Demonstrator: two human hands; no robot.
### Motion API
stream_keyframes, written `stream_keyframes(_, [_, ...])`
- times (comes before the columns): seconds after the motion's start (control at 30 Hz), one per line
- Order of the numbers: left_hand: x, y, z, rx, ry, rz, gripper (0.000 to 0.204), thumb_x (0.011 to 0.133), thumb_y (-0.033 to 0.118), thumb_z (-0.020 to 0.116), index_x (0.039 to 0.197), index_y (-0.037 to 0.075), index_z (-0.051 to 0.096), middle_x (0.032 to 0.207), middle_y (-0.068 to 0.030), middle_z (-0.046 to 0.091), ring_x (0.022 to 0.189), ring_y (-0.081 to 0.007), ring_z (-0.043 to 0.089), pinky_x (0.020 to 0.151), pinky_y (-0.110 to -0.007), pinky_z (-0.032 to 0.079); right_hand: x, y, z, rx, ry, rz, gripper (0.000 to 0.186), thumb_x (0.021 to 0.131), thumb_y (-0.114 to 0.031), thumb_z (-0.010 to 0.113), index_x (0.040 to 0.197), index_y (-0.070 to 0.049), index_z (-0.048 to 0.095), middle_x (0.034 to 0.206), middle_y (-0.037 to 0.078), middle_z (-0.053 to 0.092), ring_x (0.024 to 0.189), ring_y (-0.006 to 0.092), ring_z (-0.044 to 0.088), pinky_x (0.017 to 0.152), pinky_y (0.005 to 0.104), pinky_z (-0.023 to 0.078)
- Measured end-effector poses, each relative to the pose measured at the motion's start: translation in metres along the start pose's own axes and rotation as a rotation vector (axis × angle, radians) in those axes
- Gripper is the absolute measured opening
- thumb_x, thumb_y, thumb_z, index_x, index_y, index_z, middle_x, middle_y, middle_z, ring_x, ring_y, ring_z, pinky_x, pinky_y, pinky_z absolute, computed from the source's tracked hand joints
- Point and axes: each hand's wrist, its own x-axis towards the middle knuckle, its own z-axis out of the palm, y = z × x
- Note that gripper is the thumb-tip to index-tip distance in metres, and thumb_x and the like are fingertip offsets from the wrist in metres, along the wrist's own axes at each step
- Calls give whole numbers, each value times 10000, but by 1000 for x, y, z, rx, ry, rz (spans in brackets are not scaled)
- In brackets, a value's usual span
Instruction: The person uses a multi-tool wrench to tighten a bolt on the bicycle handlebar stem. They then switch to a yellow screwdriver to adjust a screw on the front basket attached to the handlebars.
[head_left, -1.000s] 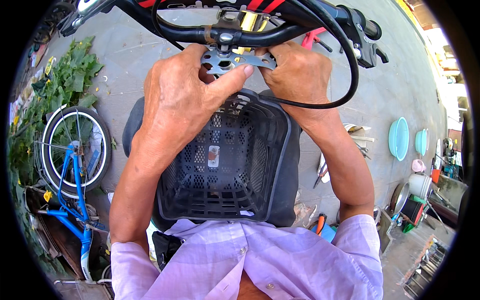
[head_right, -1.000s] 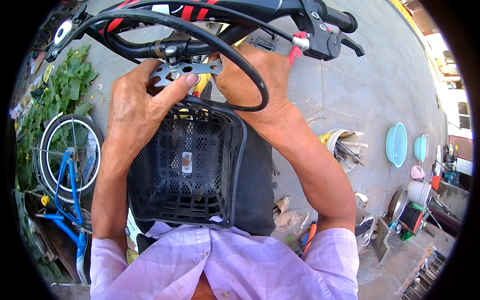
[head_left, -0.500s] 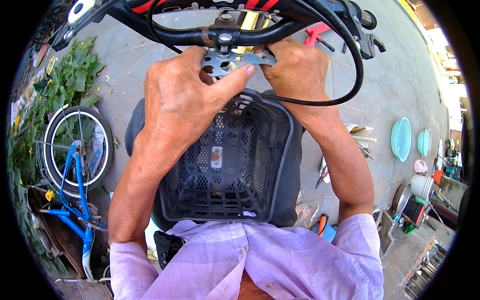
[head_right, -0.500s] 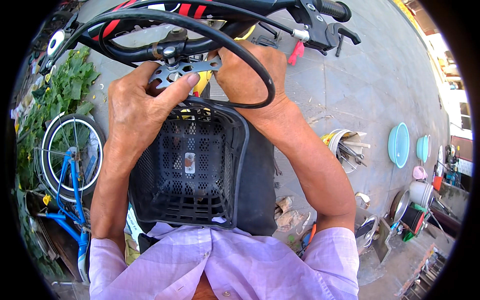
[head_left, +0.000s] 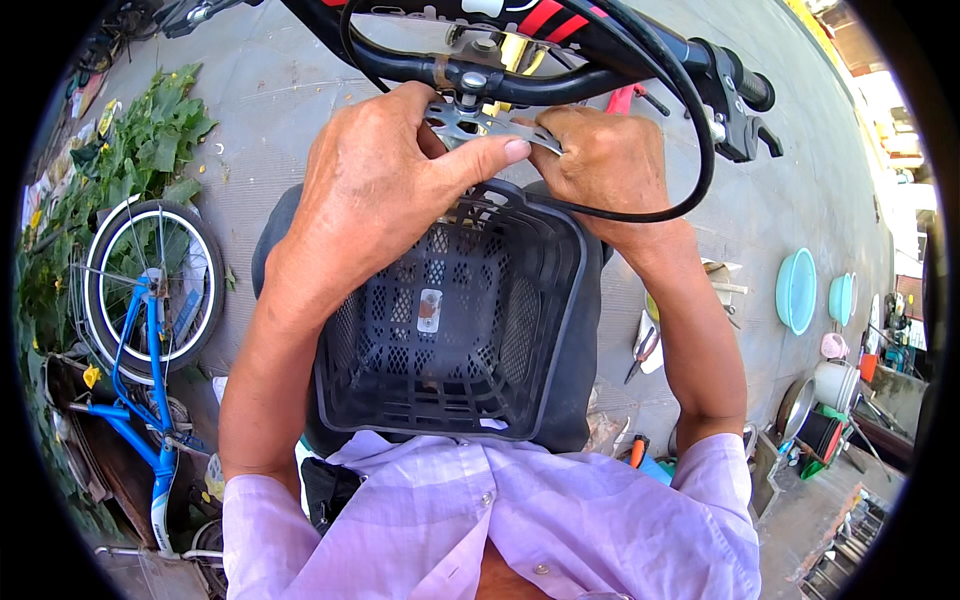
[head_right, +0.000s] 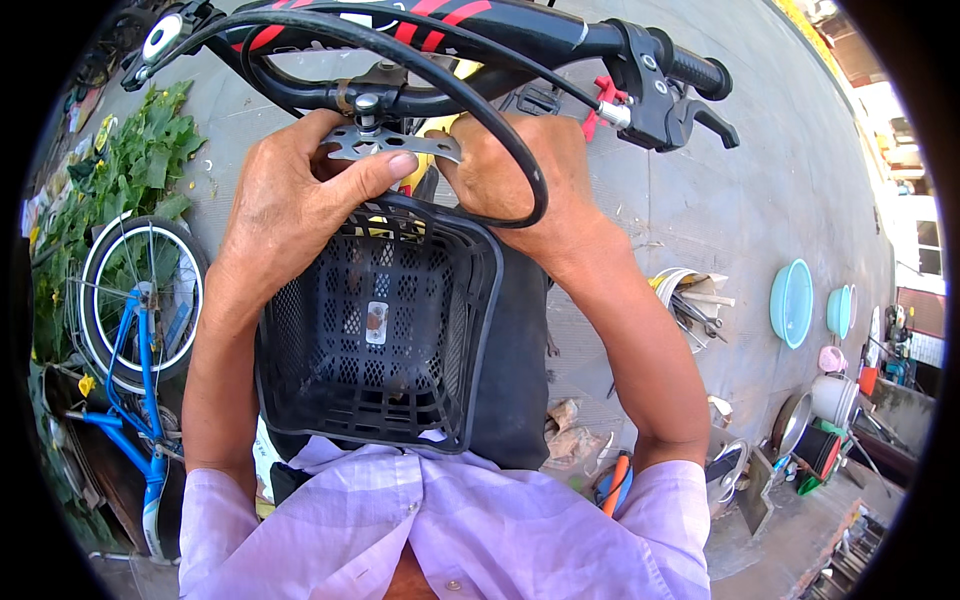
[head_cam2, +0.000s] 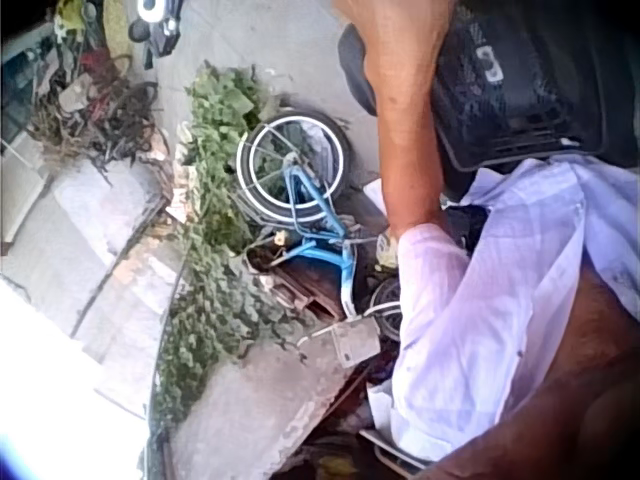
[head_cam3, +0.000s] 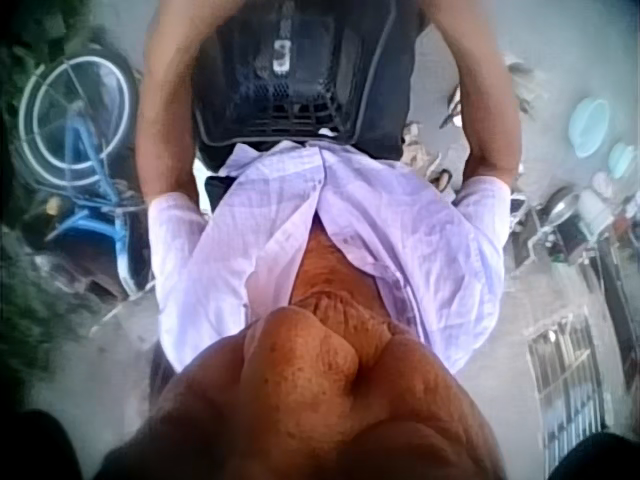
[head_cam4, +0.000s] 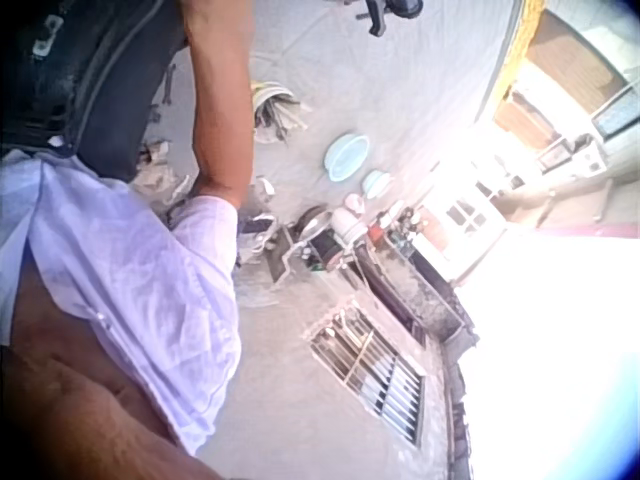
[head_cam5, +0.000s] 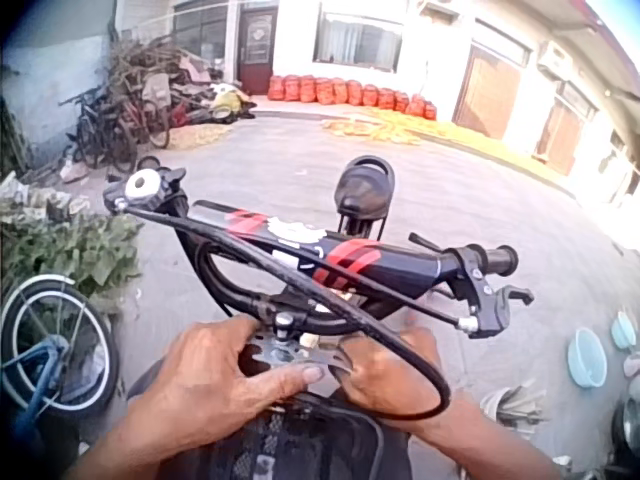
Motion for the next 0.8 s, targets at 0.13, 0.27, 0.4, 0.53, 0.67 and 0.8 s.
stream_keyframes(0.13, [-7,-4,-11,-103,-23,-9,550,784,448,768,925,-71,655,648,-117,639,595,-187,615,561,-334,483,9,-1,-3,-11,-128,38,166,790,-202,711,889,-68,724,780,130,685,658,310,656,569,391,500])
stream_keyframes(0.27, [-17,-3,-22,-174,69,-49,540,830,386,742,1078,-81,635,767,-124,678,711,-165,641,648,-306,508,4,11,7,-1,-197,92,209,852,-267,670,846,-63,716,707,151,659,638,335,640,571,415,489])
stream_keyframes(0.4, [-41,-23,-40,-142,119,-65,477,874,309,697,1174,-48,601,956,-158,690,844,-197,662,722,-317,523,-7,3,8,-77,-281,210,282,881,-309,641,796,-48,705,643,174,627,623,359,629,566,429,481])
stream_keyframes(0.53, [-76,-34,-38,-273,135,-159,450,896,221,664,1250,-36,559,1111,-189,654,950,-234,657,827,-342,527,-33,5,-1,-97,-230,366,291,854,-258,659,710,-4,671,661,216,641,634,350,656,566,418,498])
stream_keyframes(0.67, [-122,-40,-34,-479,135,-221,498,907,156,653,1327,-56,489,1184,-181,625,1081,-227,609,929,-342,491,-63,-7,-33,399,-123,948,342,893,-295,643,755,16,677,630,144,654,561,225,621,546,339,478])
stream_keyframes(0.8, [-162,-45,-25,-576,194,-246,478,930,161,626,1333,-59,491,1176,-152,632,1058,-190,602,933,-305,472,-99,-57,-47,760,245,1121,376,955,-350,592,879,5,688,736,67,673,583,100,549,543,248,446])
